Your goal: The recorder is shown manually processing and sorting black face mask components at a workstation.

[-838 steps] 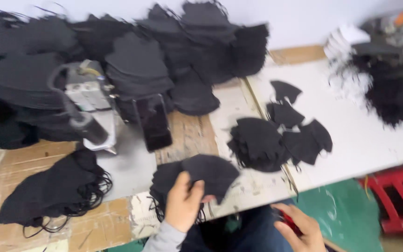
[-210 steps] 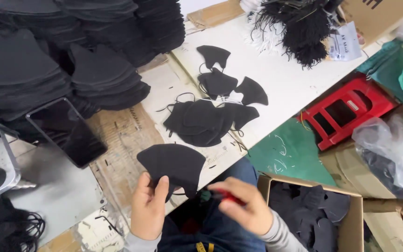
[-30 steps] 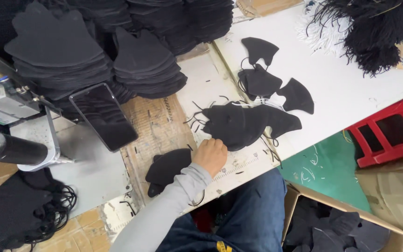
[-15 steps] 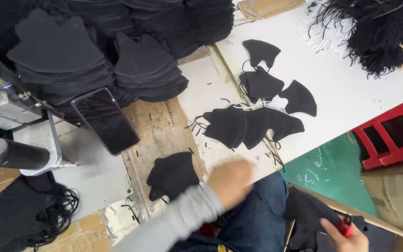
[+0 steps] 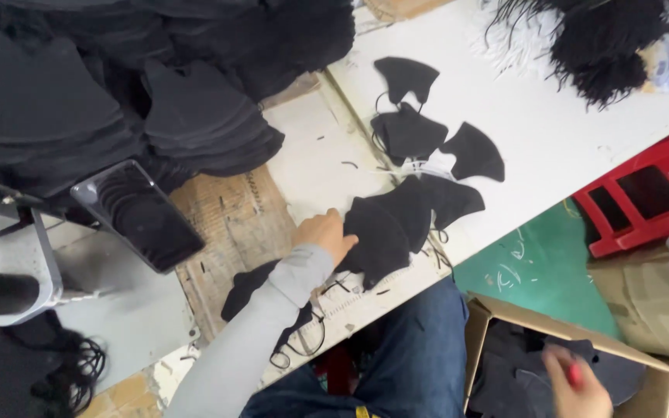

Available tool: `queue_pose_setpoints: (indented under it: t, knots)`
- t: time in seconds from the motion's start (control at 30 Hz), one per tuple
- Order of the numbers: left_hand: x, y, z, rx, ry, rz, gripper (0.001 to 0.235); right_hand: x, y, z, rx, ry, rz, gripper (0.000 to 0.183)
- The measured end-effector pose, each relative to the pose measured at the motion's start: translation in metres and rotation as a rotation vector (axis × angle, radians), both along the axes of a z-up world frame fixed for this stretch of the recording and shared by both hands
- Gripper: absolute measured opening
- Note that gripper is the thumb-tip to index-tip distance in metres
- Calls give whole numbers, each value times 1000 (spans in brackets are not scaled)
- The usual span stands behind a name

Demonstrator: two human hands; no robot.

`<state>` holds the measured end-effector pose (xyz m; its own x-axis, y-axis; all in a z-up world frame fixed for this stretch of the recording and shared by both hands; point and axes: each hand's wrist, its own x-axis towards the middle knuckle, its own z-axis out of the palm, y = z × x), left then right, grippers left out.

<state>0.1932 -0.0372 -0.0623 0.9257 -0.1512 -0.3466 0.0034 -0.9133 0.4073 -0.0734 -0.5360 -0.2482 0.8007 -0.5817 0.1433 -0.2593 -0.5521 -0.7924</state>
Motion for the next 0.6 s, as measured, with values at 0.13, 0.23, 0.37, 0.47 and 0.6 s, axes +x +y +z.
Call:
queue_pose_setpoints:
  t: [0.13, 0.23, 0.37, 0.47, 0.6]
  knots:
    - [-9, 15, -28, -109, -116, 34, 41, 115, 186, 154, -118, 127, 249, 25]
    - [-18, 26, -32, -214, -157, 82, 40, 179, 263, 173, -250, 71, 488, 36]
    - [-30, 48, -8, -339, -100, 187, 35, 214, 283, 134, -415, -8, 566, 51]
    - [-32, 60, -19, -508, -272, 212, 35, 220, 269, 117, -316, 286, 587, 44]
    - [-27, 47, -32, -887, -398, 232, 43, 216, 259, 162, 701, 292, 394, 24]
